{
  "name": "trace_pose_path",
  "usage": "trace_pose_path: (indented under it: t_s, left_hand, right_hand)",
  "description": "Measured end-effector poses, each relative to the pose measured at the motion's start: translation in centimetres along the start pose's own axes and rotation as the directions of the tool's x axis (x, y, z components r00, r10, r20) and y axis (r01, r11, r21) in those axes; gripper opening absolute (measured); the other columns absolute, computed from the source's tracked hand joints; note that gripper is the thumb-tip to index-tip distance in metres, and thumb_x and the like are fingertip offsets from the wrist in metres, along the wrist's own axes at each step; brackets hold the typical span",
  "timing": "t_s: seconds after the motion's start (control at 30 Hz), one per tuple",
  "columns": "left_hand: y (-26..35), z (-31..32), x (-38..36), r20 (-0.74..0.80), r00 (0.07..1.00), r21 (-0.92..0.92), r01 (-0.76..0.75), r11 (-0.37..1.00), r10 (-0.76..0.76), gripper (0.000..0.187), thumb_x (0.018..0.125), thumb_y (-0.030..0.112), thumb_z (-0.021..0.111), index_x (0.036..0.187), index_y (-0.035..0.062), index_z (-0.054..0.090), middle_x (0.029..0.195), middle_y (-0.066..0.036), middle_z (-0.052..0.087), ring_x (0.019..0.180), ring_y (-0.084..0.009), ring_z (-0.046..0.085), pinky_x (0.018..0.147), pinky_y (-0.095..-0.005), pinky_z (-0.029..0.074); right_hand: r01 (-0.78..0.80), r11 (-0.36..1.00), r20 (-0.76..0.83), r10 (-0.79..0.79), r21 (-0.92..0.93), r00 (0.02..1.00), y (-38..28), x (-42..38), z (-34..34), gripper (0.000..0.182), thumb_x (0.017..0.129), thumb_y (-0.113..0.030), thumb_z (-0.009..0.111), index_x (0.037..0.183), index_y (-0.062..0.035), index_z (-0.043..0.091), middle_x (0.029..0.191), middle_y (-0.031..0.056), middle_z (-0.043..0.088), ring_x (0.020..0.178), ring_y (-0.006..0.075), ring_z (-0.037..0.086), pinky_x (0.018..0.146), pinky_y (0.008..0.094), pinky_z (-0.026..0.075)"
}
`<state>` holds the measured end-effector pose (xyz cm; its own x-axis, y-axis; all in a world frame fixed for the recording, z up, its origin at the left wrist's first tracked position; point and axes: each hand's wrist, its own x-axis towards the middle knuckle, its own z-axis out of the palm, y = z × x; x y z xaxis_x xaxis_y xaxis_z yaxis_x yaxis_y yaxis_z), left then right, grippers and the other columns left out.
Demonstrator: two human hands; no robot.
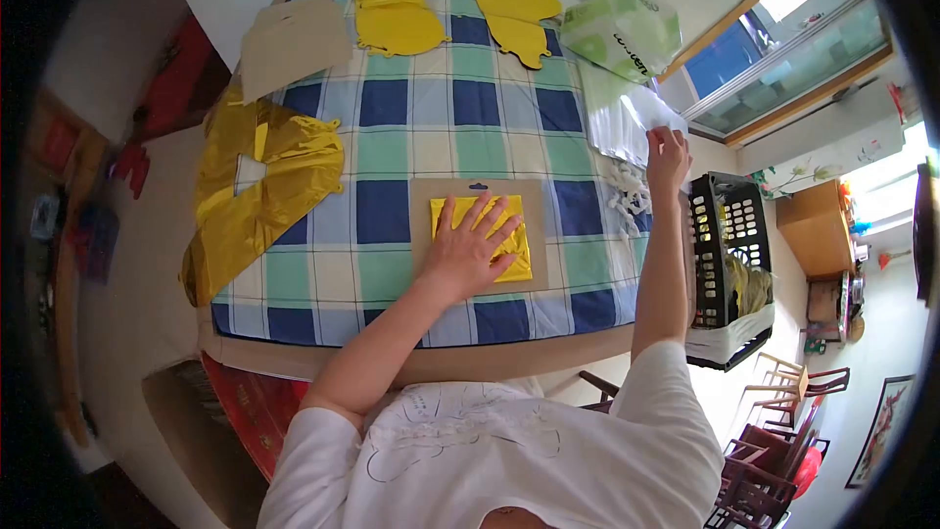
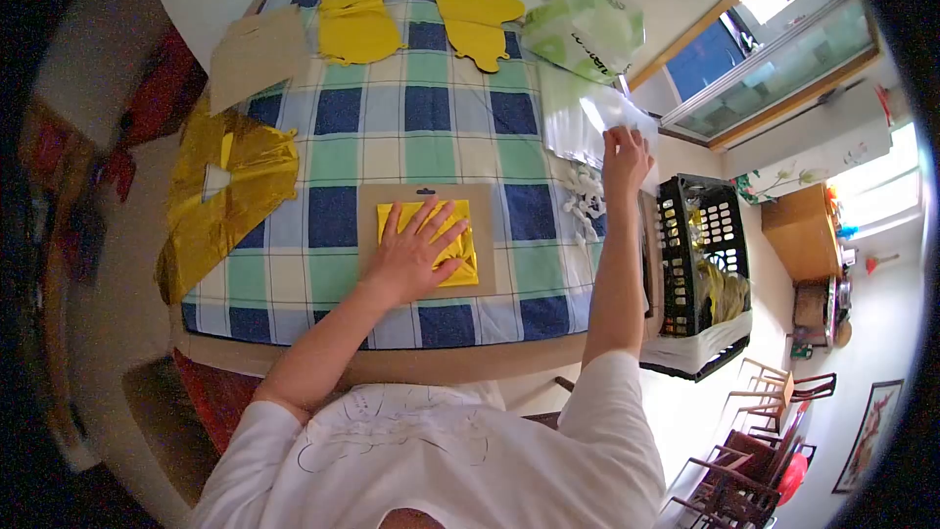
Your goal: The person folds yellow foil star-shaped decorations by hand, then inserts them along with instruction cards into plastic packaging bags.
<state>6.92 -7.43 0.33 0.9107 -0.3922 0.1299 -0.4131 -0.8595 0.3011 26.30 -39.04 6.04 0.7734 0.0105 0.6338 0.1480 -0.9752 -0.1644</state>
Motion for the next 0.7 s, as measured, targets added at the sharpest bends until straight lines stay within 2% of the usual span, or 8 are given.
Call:
trace_pose_path:
  t_s: [0.13, 0.27, 0.37, 0.47, 0.53, 0.57, 0.6, 0.7]
  left_hand:
    - [-0.1, 0.0, 0.1, -0.022, 1.0, 0.025, -0.008, 1.0, 0.008, 0.056, 0.094, 0.048, 0.042, 0.145, 0.0247, 0.033, 0.153, -0.003, 0.025, 0.144, -0.023, 0.015, 0.113, -0.0602, 0.007]
    - [0.0, 0.3, 0.0, -0.043, 0.999, 0.029, -0.015, 0.999, 0.016, 0.056, 0.093, 0.047, 0.044, 0.144, 0.0239, 0.036, 0.153, -0.004, 0.027, 0.144, -0.0236, 0.017, 0.113, -0.0606, 0.008]
    - [0.0, 0.0, 0.0, -0.005, 1.0, 0.048, -0.019, 0.999, 0.019, 0.056, 0.093, 0.047, 0.043, 0.143, 0.0234, 0.037, 0.153, -0.004, 0.028, 0.143, -0.024, 0.018, 0.112, -0.0608, 0.008]
    - [0.0, 0.0, -0.1, -0.022, 1.0, 0.037, -0.017, 0.999, 0.018, 0.055, 0.093, 0.047, 0.043, 0.143, 0.0234, 0.037, 0.152, -0.003, 0.028, 0.143, -0.0241, 0.019, 0.112, -0.0606, 0.009]
    - [-0.1, 0.4, -0.2, -0.044, 0.999, 0.041, -0.017, 0.999, 0.019, 0.056, 0.093, 0.047, 0.043, 0.143, 0.0223, 0.037, 0.152, -0.003, 0.029, 0.143, -0.0233, 0.018, 0.112, -0.0602, 0.008]
    - [-0.1, 0.6, -0.1, -0.058, 0.998, 0.04, -0.017, 0.999, 0.02, 0.056, 0.093, 0.047, 0.043, 0.143, 0.0217, 0.037, 0.152, -0.003, 0.029, 0.143, -0.0229, 0.018, 0.113, -0.06, 0.008]
    - [-0.1, 0.7, -0.1, -0.064, 0.998, 0.033, -0.015, 0.999, 0.017, 0.058, 0.093, 0.047, 0.044, 0.144, 0.0207, 0.036, 0.152, -0.003, 0.028, 0.143, -0.0226, 0.018, 0.113, -0.0597, 0.007]
    - [0.0, 0.7, 0.0, -0.071, 0.997, 0.009, -0.012, 1.0, 0.012, 0.064, 0.093, 0.048, 0.044, 0.147, 0.018, 0.03, 0.153, -0.004, 0.027, 0.144, -0.0218, 0.017, 0.113, -0.0589, 0.006]
  right_hand:
    - [0.423, 0.833, -0.212, -0.369, 0.356, 0.905, -9.7, -2.2, -4.4, 0.016, 0.069, -0.004, 0.072, 0.08, -0.0136, 0.067, 0.082, 0.0034, 0.062, 0.082, 0.0233, 0.056, 0.077, 0.0388, 0.041]
    - [0.64, 0.61, -0.077, -0.693, 0.466, 0.717, -16.8, -3.2, -1.0, 0.012, 0.074, -0.018, 0.068, 0.086, -0.0151, 0.066, 0.082, 0.0021, 0.055, 0.084, 0.0233, 0.052, 0.076, 0.0365, 0.038]
    - [0.576, 0.627, 0.095, -0.716, 0.524, 0.692, -18.1, -4.2, 3.4, 0.009, 0.079, -0.019, 0.067, 0.084, -0.0108, 0.066, 0.085, 0.0039, 0.058, 0.088, 0.0254, 0.054, 0.081, 0.0374, 0.041]
    - [0.359, 0.788, 0.275, -0.538, 0.5, 0.797, -17.5, -5.8, 4.7, 0.015, 0.082, -0.024, 0.065, 0.087, -0.0104, 0.063, 0.095, 0.0086, 0.061, 0.096, 0.0295, 0.056, 0.084, 0.0406, 0.044]
    - [0.008, 0.933, 0.452, -0.182, 0.36, 0.873, -16.6, -7.3, 2.7, 0.024, 0.083, -0.028, 0.065, 0.095, -0.0078, 0.061, 0.101, 0.0132, 0.061, 0.099, 0.0326, 0.057, 0.084, 0.0424, 0.046]
    - [-0.17, 0.949, 0.514, 0.01, 0.265, 0.858, -16.0, -7.9, 1.4, 0.028, 0.083, -0.029, 0.064, 0.099, -0.0065, 0.059, 0.103, 0.0156, 0.062, 0.101, 0.0342, 0.058, 0.084, 0.0433, 0.047]
    - [-0.235, 0.965, 0.673, 0.1, 0.113, 0.733, -15.7, -8.3, -0.1, 0.036, 0.084, -0.031, 0.063, 0.106, -0.0037, 0.054, 0.104, 0.0193, 0.062, 0.098, 0.0363, 0.06, 0.081, 0.0445, 0.049]
    - [-0.271, 0.942, 0.644, 0.083, 0.199, 0.761, -14.8, -10.3, -0.4, 0.036, 0.084, -0.031, 0.063, 0.105, -0.0032, 0.053, 0.099, 0.0204, 0.063, 0.096, 0.0386, 0.061, 0.081, 0.045, 0.049]
